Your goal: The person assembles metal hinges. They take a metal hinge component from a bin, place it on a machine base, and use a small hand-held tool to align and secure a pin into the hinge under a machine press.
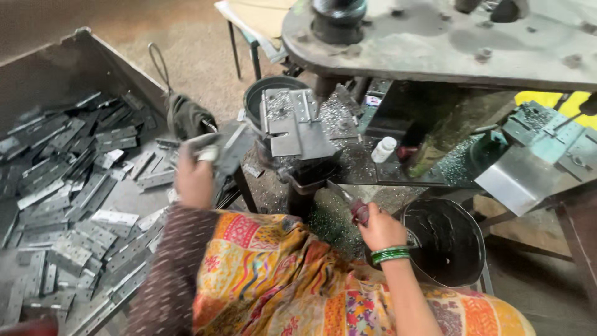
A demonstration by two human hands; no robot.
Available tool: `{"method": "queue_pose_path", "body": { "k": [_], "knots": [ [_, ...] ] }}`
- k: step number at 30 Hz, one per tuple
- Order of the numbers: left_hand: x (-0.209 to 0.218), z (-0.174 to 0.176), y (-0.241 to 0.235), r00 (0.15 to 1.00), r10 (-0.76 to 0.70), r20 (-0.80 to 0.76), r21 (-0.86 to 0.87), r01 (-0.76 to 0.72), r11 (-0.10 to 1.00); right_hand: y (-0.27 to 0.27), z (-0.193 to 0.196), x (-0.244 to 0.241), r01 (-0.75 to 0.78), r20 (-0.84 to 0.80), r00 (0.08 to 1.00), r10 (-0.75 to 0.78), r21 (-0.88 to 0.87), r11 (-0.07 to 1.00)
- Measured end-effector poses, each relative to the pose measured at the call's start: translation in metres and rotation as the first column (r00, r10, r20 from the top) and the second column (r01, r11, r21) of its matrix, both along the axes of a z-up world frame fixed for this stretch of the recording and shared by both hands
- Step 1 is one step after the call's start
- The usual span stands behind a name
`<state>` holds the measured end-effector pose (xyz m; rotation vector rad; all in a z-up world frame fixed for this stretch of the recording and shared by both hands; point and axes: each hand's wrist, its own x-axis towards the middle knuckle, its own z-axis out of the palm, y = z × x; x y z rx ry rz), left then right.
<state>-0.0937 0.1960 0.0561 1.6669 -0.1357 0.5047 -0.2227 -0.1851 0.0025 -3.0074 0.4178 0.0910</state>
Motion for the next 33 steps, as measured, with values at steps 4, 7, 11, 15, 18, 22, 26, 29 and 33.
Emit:
{"method": "queue_pose_path", "body": {
  "k": [4,7,11,15,18,22,26,29,33],
  "knots": [
    [0.026,-0.002,-0.101,0.925,0.209,-0.317,0.698,0.078,0.712,0.0,0.004,-0.002,-0.032,-0.004,0.999,0.033,0.034,0.999],
    [0.031,-0.018,-0.144,0.988,0.112,-0.103,0.946,0.062,0.319,0.003,0.008,-0.001,-0.004,-0.027,1.0,0.005,0.041,0.999],
    [0.019,-0.032,-0.181,0.995,-0.031,0.093,0.963,-0.082,0.257,0.003,0.01,0.0,-0.013,-0.047,0.999,0.015,0.041,0.999],
    [0.007,-0.044,-0.192,0.996,-0.059,0.073,0.987,-0.063,0.149,0.002,0.007,0.002,-0.02,-0.03,0.999,0.021,0.025,0.999],
    [0.039,-0.041,-0.2,0.999,-0.025,-0.036,0.982,0.04,0.183,0.001,0.004,-0.002,-0.032,-0.006,0.999,0.032,0.028,0.999],
    [0.062,-0.034,-0.206,0.982,0.038,-0.187,0.972,0.179,0.151,-0.002,-0.003,0.0,-0.033,-0.045,0.998,0.034,0.031,0.999],
    [0.058,-0.034,-0.201,0.992,0.012,-0.129,0.97,0.124,0.209,-0.007,-0.042,0.007,0.088,-0.366,0.928,-0.06,0.059,0.994],
    [0.055,-0.033,-0.197,0.991,-0.009,-0.13,0.957,0.128,0.259,-0.003,-0.071,0.016,0.136,-0.625,0.78,-0.035,0.115,0.984],
    [0.058,-0.045,-0.2,0.993,-0.007,-0.116,0.951,0.113,0.288,-0.007,-0.068,0.007,0.134,-0.624,0.782,-0.005,0.16,0.978]
  ]
}}
